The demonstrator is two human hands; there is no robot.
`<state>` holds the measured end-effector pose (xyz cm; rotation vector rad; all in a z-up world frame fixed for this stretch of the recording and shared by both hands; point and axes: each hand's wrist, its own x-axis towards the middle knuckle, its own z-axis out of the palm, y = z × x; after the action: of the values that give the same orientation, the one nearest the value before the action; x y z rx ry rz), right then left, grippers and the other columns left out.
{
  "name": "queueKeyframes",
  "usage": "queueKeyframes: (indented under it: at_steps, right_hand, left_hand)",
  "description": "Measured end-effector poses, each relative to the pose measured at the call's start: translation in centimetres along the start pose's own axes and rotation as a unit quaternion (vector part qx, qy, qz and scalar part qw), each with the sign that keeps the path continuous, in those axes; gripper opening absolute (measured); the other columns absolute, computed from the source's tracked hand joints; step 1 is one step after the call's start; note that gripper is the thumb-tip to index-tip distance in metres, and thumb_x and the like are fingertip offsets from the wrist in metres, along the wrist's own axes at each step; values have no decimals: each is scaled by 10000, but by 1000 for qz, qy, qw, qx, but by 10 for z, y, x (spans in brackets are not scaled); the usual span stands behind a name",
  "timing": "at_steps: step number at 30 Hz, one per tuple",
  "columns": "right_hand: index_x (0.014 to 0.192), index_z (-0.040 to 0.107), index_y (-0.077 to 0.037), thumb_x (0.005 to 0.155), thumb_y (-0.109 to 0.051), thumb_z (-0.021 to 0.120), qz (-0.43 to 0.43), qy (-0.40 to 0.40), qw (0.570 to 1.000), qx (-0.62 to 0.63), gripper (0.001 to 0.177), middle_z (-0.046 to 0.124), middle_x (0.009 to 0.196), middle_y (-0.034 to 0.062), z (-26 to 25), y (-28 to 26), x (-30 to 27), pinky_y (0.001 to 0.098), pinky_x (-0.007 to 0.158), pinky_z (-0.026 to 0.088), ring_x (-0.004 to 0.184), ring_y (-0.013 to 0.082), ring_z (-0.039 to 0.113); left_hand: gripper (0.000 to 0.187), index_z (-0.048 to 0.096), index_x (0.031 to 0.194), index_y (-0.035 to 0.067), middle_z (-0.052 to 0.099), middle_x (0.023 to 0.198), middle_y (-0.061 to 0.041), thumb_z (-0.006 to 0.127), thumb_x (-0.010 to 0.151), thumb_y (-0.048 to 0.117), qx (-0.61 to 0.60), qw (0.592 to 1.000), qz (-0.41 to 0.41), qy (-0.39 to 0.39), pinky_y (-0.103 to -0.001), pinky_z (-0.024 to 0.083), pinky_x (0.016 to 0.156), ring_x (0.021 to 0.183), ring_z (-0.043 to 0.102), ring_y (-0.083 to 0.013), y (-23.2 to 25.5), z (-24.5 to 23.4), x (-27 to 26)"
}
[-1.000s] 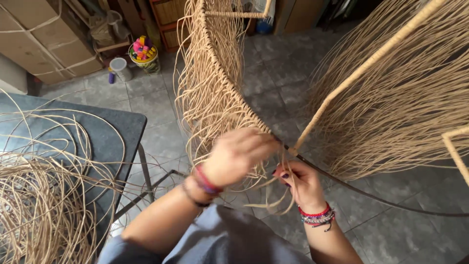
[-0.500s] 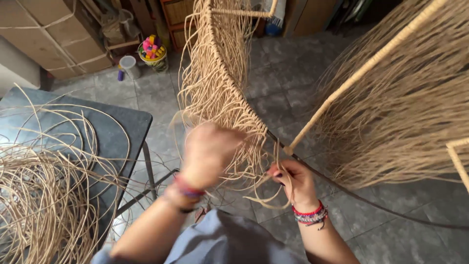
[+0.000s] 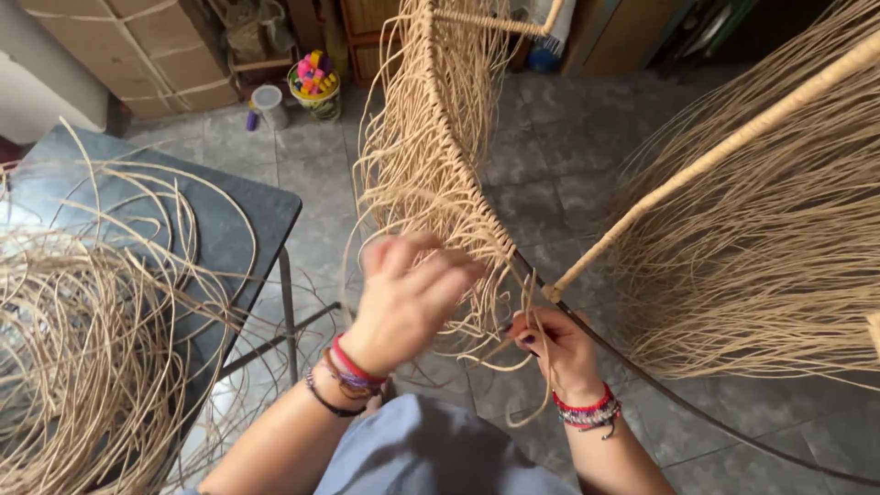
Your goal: Weaving natural fibers around a circular frame to create a decorative object
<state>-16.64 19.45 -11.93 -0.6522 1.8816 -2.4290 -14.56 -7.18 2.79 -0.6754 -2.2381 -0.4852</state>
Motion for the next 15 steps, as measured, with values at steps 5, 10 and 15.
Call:
queueKeyframes:
  at_steps: [5, 10, 15]
  right_hand:
    - [797, 714, 124, 855, 0, 746, -1, -15, 1000, 6, 141, 608, 658, 133, 7, -15, 7, 294, 532, 528, 676, 114, 560]
    - [765, 702, 113, 869, -87, 771, -19, -46, 999, 12, 236, 552, 577, 122, 9, -26, 19, 231, 476, 455, 520, 105, 494]
    - [849, 725, 79, 874, -37, 746, 13, -12, 1000, -2, 120, 662, 703, 108, -9, 9, 6, 242, 564, 521, 633, 69, 560]
  left_hand:
    - [257, 701, 1130, 189, 663, 1031, 30, 464, 1070, 110, -39, 998, 34, 39, -443, 419, 976, 1119, 567, -237, 14, 22, 6]
    - [210, 659, 927, 190, 616, 772, -64, 517, 986, 47, 304, 949, -80, -7, -481, 433, 853, 819, 606, -314, -47, -18, -34]
    - [266, 723, 1099, 238, 690, 1023, 15, 655, 885, 96, 52, 997, -55, -11, -653, 289, 1038, 976, 577, -308, 25, 54, -18]
